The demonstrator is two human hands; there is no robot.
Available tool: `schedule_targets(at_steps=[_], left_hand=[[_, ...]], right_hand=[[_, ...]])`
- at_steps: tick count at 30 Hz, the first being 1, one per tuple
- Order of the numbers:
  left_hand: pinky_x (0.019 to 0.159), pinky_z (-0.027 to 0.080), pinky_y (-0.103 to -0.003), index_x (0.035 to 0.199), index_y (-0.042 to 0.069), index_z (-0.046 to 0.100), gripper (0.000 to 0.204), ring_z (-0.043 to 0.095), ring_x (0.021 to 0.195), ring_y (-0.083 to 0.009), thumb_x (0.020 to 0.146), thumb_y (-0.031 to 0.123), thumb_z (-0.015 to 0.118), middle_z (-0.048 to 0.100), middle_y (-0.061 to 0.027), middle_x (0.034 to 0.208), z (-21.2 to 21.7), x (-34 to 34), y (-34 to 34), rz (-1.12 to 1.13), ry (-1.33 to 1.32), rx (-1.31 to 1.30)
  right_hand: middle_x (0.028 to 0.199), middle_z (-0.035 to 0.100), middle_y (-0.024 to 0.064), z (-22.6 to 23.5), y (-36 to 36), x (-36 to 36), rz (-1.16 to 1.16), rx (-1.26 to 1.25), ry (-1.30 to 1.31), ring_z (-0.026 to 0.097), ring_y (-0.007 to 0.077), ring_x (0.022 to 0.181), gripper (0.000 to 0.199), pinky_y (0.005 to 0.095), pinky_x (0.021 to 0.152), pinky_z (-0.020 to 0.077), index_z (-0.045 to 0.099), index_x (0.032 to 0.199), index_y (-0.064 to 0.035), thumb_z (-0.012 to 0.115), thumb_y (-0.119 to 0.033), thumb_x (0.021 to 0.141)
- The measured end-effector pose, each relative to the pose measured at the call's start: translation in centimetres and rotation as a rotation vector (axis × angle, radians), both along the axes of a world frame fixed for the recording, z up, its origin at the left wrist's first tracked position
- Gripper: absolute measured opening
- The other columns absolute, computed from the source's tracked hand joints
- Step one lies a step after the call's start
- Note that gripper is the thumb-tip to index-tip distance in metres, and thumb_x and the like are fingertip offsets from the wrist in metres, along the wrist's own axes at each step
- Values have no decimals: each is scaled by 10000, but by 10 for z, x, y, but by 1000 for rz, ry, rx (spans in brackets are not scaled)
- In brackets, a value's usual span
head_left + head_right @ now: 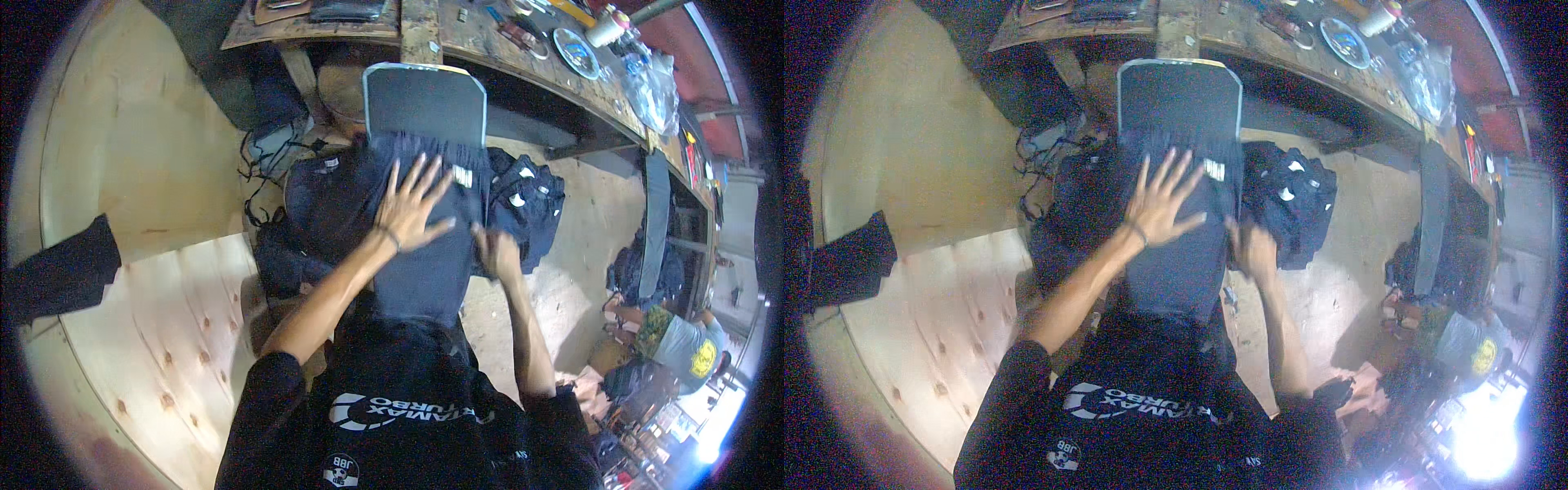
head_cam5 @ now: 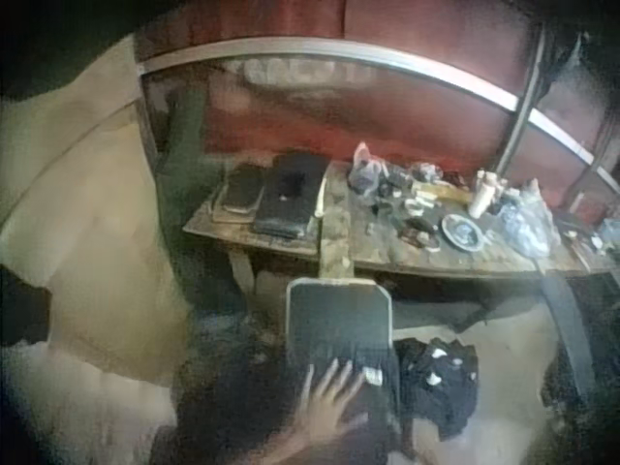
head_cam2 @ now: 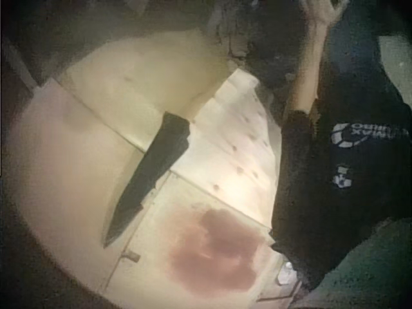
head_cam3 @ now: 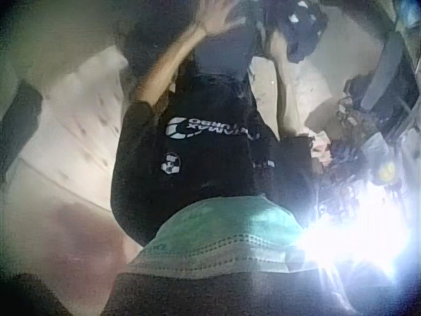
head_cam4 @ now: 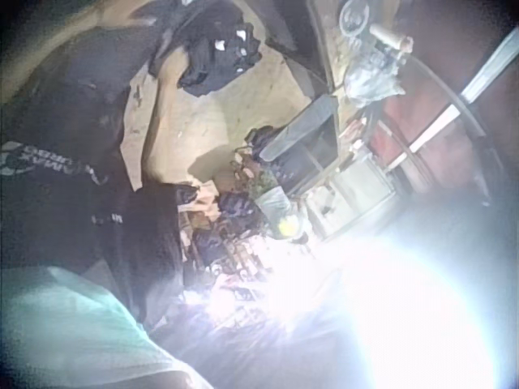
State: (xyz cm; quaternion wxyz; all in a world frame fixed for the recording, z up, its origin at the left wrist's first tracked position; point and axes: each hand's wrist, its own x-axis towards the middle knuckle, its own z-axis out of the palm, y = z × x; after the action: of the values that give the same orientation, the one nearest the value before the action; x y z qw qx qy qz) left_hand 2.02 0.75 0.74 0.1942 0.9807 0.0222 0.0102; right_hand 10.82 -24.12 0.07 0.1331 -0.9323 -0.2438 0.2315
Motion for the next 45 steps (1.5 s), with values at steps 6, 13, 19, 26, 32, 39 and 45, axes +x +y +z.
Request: schedule_targets(at_steps=[6, 13, 19, 26, 32, 39, 45], left_hand=[[1325, 57, -686, 1730, 213, 312, 954, 162, 1674, -390, 988, 777, 515, 220, -160, 1808, -47, 138, 68, 2, -191, 96], [1267, 311, -599, 1370, 41, 693, 697, 542, 1461, -358, 1004, 629, 617, 645, -222, 1466, 17, 142, 61, -290, -55, 133], [1240, 228, -752, 1389, 116, 749, 578, 615, 1426, -322, 1042, 543, 569, 689, -166, 1482, 59, 181, 30, -416, 741, 576], [1261, 135, -806, 1254, 135, 751, 324, 612, 1318, -171, 1023, 319, 617, 701, -11, 1284, 31, 162, 51, -195, -55, 473], [1295, 166, -723, 1703, 170, 352, 873, 277, 1642, -351, 941, 335, 742, 322, -143, 1763, -10, 121, 64, 22, -234, 136], [1319, 37, -710, 1691, 193, 390, 1119, 103, 1683, -393, 815, 801, 730, 177, -226, 1795, -22, 164, 109, 174, -111, -14], [1220, 272, -629, 1242, 109, 759, 994, 545, 1381, -333, 709, 944, 682, 692, -149, 1323, -27, 188, 122, 48, -192, 44]], right_hand=[[922, 757, 311, 13, 61, 107, -96, 180, -248, 755, 496, 889, 759, 585, 789, 584, 765, 935, 22, 554, -699, 1042], [1143, 761, 323, 27, 26, 44, -44, -187, 246, 735, 496, 1140, 986, 581, 980, 581, 765, 1185, 12, 529, -906, 912], [1096, 774, 314, 30, 28, 36, -85, -126, 213, 762, 487, 1054, 860, 584, 921, 601, 782, 1211, -36, 541, -824, 966], [935, 745, 247, 49, 35, -5, -248, 295, -268, 743, 479, 826, 662, 530, 741, 609, 671, 916, -14, 705, -674, 949], [1305, 567, 219, 64, 76, -46, 317, 148, -302, 528, 395, 1192, 771, 531, 1053, 396, 555, 1542, -119, 821, -471, 908], [1203, 636, 170, 16, 103, -13, 430, 536, -184, 600, 370, 1072, 760, 455, 938, 517, 585, 1473, -32, 908, -300, 840], [1154, 680, 207, 7, 172, 62, 651, 673, -160, 622, 372, 1050, 644, 471, 959, 537, 655, 1332, 17, 908, -304, 834]])
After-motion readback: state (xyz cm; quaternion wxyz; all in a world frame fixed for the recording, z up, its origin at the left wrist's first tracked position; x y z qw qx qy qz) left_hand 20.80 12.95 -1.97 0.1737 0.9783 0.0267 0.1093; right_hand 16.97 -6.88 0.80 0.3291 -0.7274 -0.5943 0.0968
